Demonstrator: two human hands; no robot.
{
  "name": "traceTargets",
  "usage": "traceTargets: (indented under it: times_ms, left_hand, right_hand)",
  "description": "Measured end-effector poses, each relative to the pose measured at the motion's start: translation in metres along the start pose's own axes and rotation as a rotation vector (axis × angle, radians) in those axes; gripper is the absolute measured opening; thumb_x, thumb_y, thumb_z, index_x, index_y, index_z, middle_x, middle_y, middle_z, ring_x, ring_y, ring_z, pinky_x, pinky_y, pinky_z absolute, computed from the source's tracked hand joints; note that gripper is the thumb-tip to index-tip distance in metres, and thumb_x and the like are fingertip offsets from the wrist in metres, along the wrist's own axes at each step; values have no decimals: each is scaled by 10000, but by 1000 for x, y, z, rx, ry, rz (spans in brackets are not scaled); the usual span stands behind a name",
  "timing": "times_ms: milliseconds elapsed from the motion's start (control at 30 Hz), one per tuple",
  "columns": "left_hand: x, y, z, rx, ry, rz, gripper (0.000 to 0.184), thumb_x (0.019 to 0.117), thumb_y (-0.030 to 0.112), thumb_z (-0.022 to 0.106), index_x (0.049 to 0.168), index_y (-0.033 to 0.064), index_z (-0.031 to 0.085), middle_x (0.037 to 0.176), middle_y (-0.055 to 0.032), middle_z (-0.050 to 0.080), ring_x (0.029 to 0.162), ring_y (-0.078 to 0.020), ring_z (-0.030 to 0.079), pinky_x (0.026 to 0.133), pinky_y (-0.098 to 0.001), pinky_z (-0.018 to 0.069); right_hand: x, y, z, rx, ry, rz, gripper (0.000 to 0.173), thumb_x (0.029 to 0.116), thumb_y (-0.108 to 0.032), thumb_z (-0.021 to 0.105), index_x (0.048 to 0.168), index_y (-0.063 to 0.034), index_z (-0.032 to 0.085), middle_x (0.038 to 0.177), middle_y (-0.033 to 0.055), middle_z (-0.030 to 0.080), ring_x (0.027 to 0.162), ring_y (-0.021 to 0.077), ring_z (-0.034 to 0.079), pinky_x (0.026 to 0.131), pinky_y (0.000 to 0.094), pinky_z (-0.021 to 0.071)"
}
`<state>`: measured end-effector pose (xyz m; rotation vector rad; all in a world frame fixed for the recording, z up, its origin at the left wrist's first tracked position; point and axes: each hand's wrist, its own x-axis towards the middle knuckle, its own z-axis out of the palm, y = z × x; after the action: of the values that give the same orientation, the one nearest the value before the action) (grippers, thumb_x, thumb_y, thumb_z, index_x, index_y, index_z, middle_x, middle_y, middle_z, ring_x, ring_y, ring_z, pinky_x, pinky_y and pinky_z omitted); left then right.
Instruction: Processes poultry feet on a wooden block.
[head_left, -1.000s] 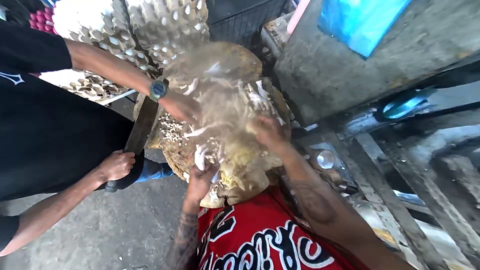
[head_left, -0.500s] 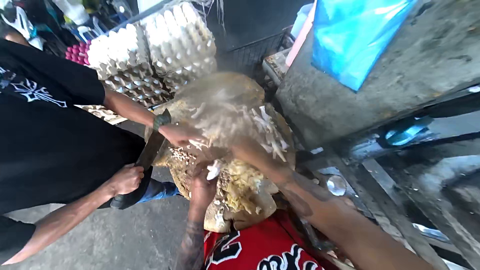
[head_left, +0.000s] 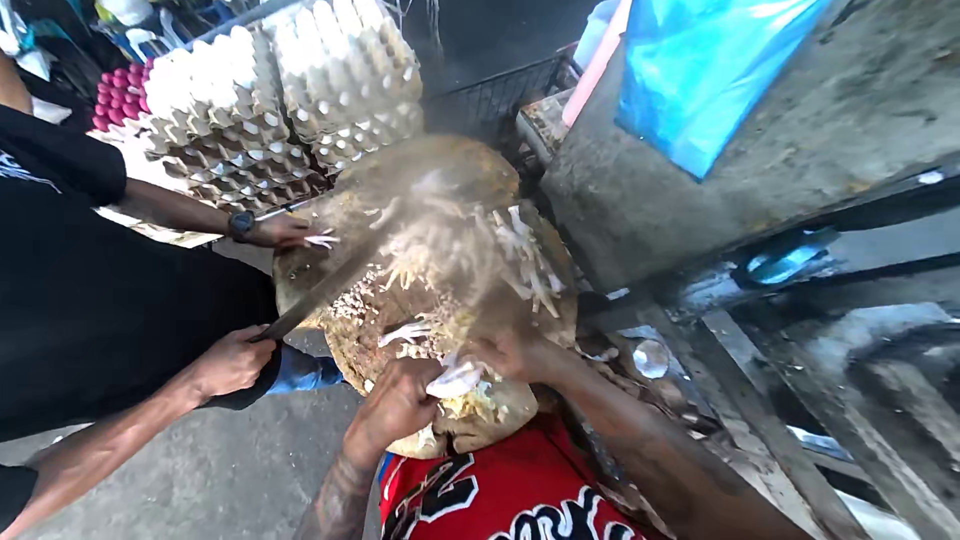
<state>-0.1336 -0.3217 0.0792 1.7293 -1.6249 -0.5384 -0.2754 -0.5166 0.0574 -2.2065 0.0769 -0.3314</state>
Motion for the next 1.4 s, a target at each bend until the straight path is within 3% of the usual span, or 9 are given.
traceTargets:
  times_ms: [167,300,500,600,767,867,933,1033,1400]
  left_hand:
    - [-34,7,-17,-287,260,-205,71,881,127,725,878,58,709,810,40,724,787,17,683,765,-203,587]
    - [-38,2,-19,-651,394,-335,240,874,85,694,772,265,572,735,203,626,656,82,592,589,-139,515]
    - [-26,-1,8,-874,310,-333,269,850,-3,646,774,248,585,736,179,654,632,64,602,578,-145,518]
    - [-30,-1,14,-899,306,-403,275,858,22,654,754,260,565,693,183,630,591,69,581,545,-142,502]
    - [-50,-2,2,-721,384,-541,194,842,9,651,813,198,612,687,179,626,567,70,555,536,-147,489]
    - [-46,-22,-8,-357,367,-659,71,899,105,682,861,61,641,688,65,600,595,-10,573,594,-222,522]
    - [-24,-35,-18,-67,183,-730,281,946,208,706,1054,-51,711,935,-157,720,875,-239,699,852,-433,563]
    - [-11,-61,-15,45,83,-743,350,938,253,733,1101,-57,721,1416,-256,576,1356,-409,518,1152,-555,383]
    - [-17,-33,28,-387,515,-658,290,864,49,737,1124,-72,694,1104,-121,710,925,-49,665,857,-225,548]
  right_hand:
    - [-2,33,-26,-115,-140,640,288,1039,-113,546,1165,106,685,1111,308,697,1076,454,672,996,606,490]
    - [5,21,-31,-220,-461,801,712,959,-148,693,1579,-46,358,1443,273,537,1299,467,548,1089,651,416]
    - [22,-27,14,850,-14,485,197,937,-156,680,1103,-50,686,815,-54,715,617,4,623,550,181,524]
    - [24,-26,32,923,75,431,80,951,-71,652,913,-83,721,761,-107,707,590,-43,607,535,143,508]
    - [26,13,11,701,418,652,114,974,-6,572,907,-23,662,690,-43,653,528,-4,545,510,173,476]
    - [46,31,-29,116,-103,790,255,1000,-97,643,1235,-2,669,1069,160,700,865,220,688,805,380,580]
    - [72,27,-32,-180,-262,742,375,976,-158,703,1336,-63,662,1302,239,636,1204,394,620,1027,588,486]
    - [109,41,-20,-481,-260,492,350,918,-98,709,1267,-96,713,1352,236,610,1279,465,549,997,662,470]
    - [121,61,-8,-618,-514,294,330,882,-103,755,1205,-64,704,1152,241,685,1123,470,637,919,659,500]
